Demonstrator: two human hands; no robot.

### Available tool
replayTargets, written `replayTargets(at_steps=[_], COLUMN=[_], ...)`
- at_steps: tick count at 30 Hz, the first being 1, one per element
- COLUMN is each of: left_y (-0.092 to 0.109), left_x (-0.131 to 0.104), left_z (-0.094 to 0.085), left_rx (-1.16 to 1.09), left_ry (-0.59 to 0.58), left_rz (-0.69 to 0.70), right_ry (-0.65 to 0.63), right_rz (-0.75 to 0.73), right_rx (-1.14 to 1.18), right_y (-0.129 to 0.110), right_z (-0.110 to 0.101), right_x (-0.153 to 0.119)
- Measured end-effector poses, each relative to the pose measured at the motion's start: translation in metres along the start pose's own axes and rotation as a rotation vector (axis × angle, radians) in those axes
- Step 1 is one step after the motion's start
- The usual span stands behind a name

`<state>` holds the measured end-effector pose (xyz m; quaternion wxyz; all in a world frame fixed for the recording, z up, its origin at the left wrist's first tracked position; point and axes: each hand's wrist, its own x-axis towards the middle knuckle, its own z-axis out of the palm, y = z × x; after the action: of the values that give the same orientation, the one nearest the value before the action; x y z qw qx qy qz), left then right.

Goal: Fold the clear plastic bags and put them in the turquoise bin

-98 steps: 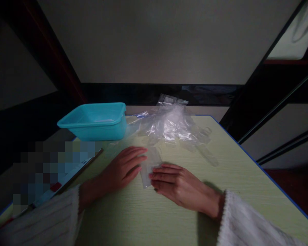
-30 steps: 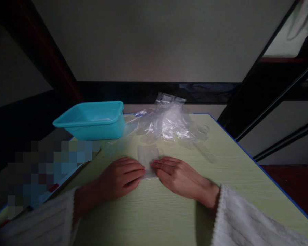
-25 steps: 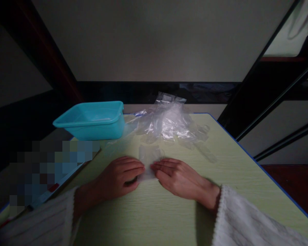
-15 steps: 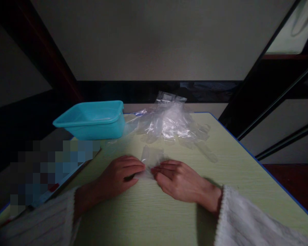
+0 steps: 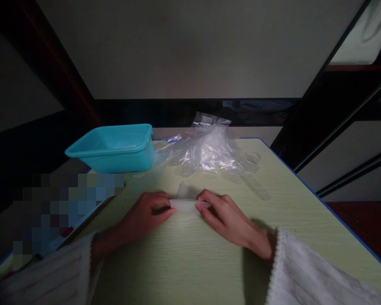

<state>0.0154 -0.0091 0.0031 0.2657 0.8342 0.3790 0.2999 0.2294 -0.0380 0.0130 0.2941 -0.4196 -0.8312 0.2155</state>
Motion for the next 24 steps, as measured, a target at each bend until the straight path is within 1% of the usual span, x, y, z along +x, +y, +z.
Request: replayTargets(at_steps=[4,7,12,17,24], left_y=[0.001,0.001,0.002,0.001,0.000], left_x=[0.003,0.005,0.010,0.012,0.012], left_z=[0.001,0.004,0.009,0.014,0.021], left_rx=[-0.171,-0.289,-0.320,-0.359,-0.308], left_ry=[0.002,0.030,0.062,0.151,0.201], left_rz=[-0.195,-0.287,-0.318,-0.346,-0.362], right_ry=[0.053,0.079,0.134,0.168,0.199], right_rz=[0.197,0.291,0.347,0.358,0.367], right_rx=[0.198,0.299,0.324,0.265,0.192], right_y=[0.001,0.002,0.004,0.010,0.011], right_z=[0.004,0.006,0.008,0.011,0.016], right_x=[0.006,0.011,0.017,0.022,0.027])
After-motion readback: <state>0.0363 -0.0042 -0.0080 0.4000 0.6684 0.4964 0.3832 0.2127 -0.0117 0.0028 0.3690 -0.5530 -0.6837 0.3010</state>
